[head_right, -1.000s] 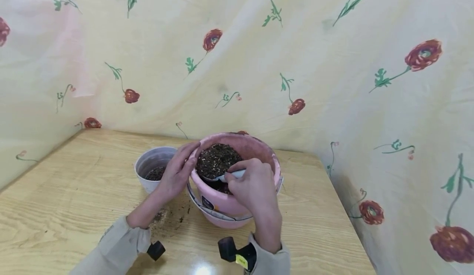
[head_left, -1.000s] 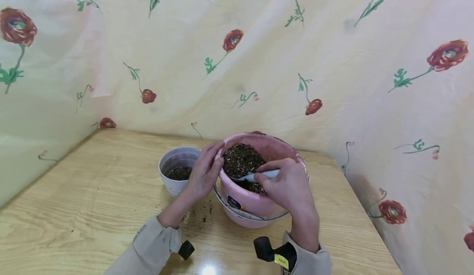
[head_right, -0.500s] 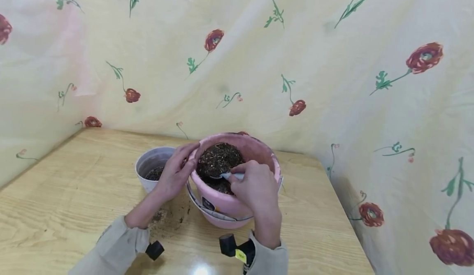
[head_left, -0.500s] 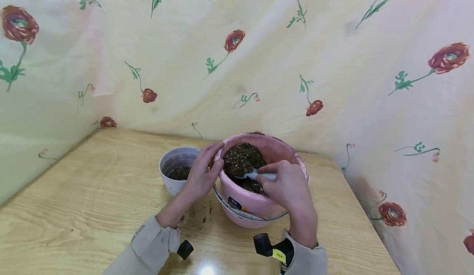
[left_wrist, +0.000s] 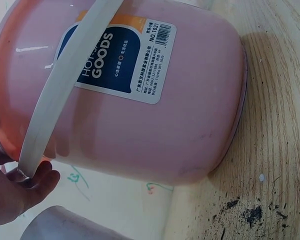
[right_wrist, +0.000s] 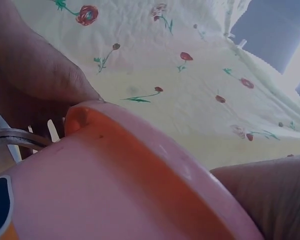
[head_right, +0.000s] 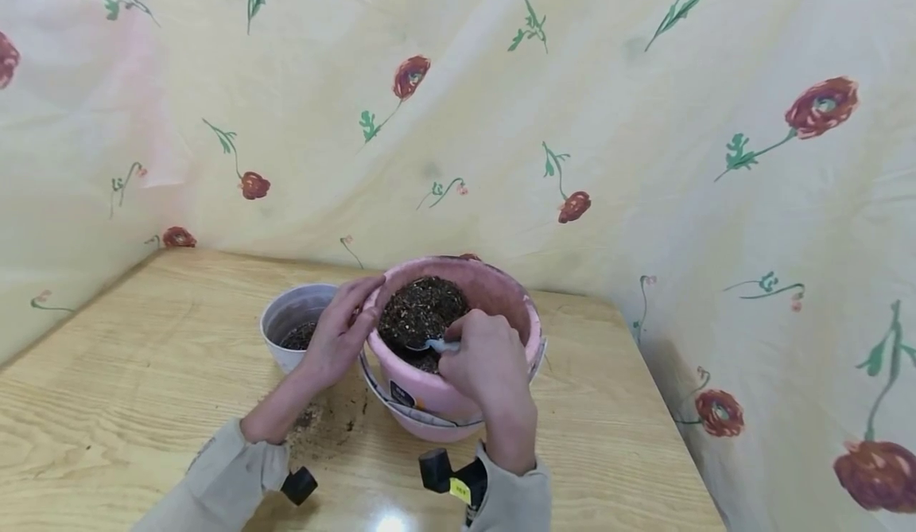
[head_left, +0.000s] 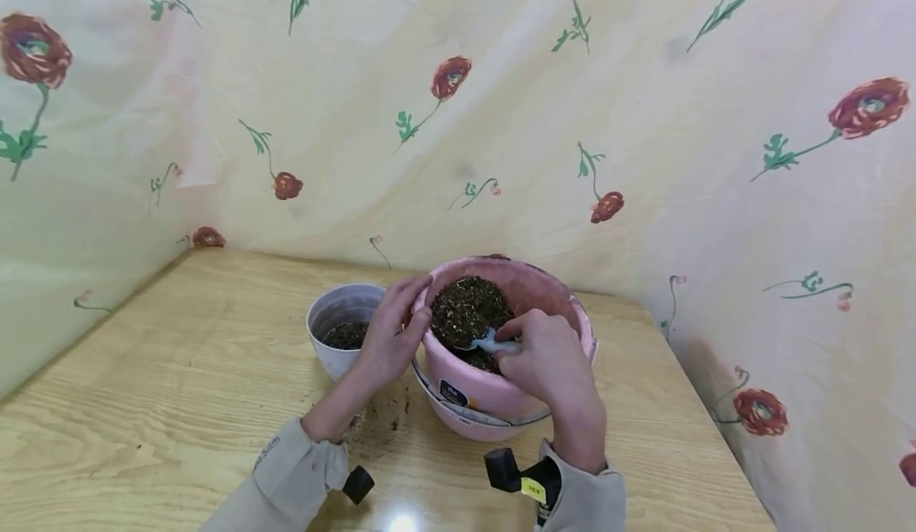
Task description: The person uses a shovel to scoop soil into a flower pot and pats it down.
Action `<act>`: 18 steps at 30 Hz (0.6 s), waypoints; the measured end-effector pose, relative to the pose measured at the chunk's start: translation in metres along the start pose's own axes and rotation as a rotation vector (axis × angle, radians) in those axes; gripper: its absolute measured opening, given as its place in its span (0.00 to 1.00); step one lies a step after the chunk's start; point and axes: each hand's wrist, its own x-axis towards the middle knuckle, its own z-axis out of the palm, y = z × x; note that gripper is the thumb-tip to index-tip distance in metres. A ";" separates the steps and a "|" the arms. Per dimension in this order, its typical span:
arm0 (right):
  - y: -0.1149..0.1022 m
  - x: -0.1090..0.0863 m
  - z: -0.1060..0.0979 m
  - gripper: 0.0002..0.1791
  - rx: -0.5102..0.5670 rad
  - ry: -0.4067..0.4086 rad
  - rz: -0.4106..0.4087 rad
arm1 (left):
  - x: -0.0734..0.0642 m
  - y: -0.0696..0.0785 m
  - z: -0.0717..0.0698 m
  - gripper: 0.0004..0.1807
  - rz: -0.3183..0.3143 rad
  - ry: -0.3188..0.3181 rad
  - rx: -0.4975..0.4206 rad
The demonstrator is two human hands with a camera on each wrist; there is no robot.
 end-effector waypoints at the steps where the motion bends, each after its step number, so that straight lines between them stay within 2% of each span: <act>1: 0.000 0.000 0.000 0.11 0.010 0.013 -0.011 | 0.000 0.000 0.000 0.22 0.002 -0.001 -0.002; 9: 0.001 -0.003 -0.002 0.09 0.027 0.070 -0.052 | 0.000 -0.001 0.000 0.24 -0.019 -0.004 -0.018; 16: 0.002 -0.013 -0.016 0.08 0.019 0.116 -0.050 | 0.001 -0.001 -0.001 0.23 -0.015 -0.021 -0.001; 18: 0.001 -0.016 -0.020 0.08 0.026 0.122 -0.044 | 0.001 0.000 -0.003 0.22 -0.032 -0.035 0.001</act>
